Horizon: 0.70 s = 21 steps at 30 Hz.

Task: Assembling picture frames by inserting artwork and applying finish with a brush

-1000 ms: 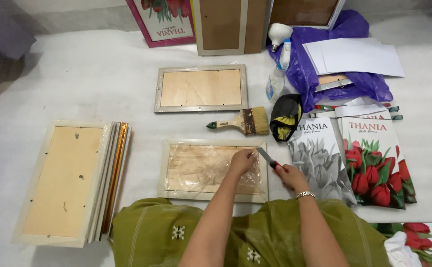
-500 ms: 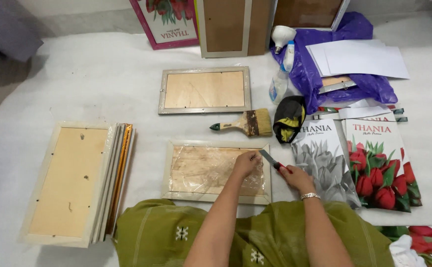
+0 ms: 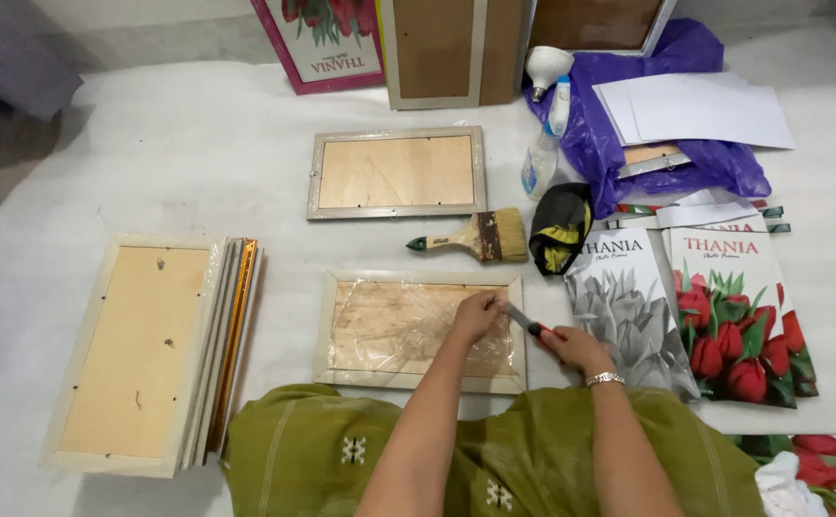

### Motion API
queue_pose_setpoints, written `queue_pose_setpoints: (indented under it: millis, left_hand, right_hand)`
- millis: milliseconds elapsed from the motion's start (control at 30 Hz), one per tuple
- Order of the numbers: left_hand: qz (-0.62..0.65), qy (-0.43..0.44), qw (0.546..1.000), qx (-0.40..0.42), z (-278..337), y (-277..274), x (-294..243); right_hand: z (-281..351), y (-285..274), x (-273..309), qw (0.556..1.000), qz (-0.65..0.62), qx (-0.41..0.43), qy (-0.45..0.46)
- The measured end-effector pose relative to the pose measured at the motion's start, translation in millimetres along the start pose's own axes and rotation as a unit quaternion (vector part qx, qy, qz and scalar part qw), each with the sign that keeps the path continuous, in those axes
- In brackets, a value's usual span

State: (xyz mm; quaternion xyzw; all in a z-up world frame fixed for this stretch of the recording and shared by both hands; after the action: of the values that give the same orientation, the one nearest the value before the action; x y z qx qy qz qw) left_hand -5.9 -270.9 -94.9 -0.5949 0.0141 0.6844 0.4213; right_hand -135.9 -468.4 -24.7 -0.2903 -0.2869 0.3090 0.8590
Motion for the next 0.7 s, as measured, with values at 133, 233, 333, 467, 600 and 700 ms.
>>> queue_pose_setpoints:
  millis: [133, 233, 333, 467, 600, 700]
  left_hand:
    - [0.039, -0.019, 0.999, 0.018, -0.8, -1.8, 4.4]
    - [0.042, -0.035, 0.998, 0.037, 6.5, -12.9, -8.6]
    - [-0.081, -0.043, 0.989, 0.114, 54.1, -55.0, -76.8]
    - [-0.376, 0.030, 0.916, 0.140, 71.2, -37.8, -67.0]
    - [-0.354, 0.056, 0.925, 0.125, 36.8, -10.2, -1.1]
    - [-0.226, 0.036, 0.960, 0.160, 29.3, -10.6, 17.2]
  right_hand:
    - [-14.1, 13.0, -6.1, 1.000, 0.005, 0.016, -0.009]
    - [-0.1, 6.7, 7.0, 1.000, 0.003, 0.012, -0.011]
    - [18.4, -6.9, 15.4, 1.000, -0.016, 0.022, -0.016]
    - [-2.0, 3.3, 0.6, 1.000, 0.007, 0.025, -0.006]
    - [11.4, 0.6, 5.5, 0.999, -0.002, 0.029, -0.014]
    - [-8.1, 16.1, -16.3, 0.999, 0.003, 0.043, -0.030]
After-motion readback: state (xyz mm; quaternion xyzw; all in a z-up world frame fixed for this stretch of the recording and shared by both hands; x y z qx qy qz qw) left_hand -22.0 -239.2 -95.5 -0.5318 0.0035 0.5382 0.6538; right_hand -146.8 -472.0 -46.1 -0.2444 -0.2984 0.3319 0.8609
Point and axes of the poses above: each hand's wrist, its own z-axis away from the middle knuckle, its own y-axis out of the palm, x = y × z, the point moved 1 cm from there along -z, towards the middle knuckle, and after that the axes turned 3 degrees about x, right-handed, at the moved point
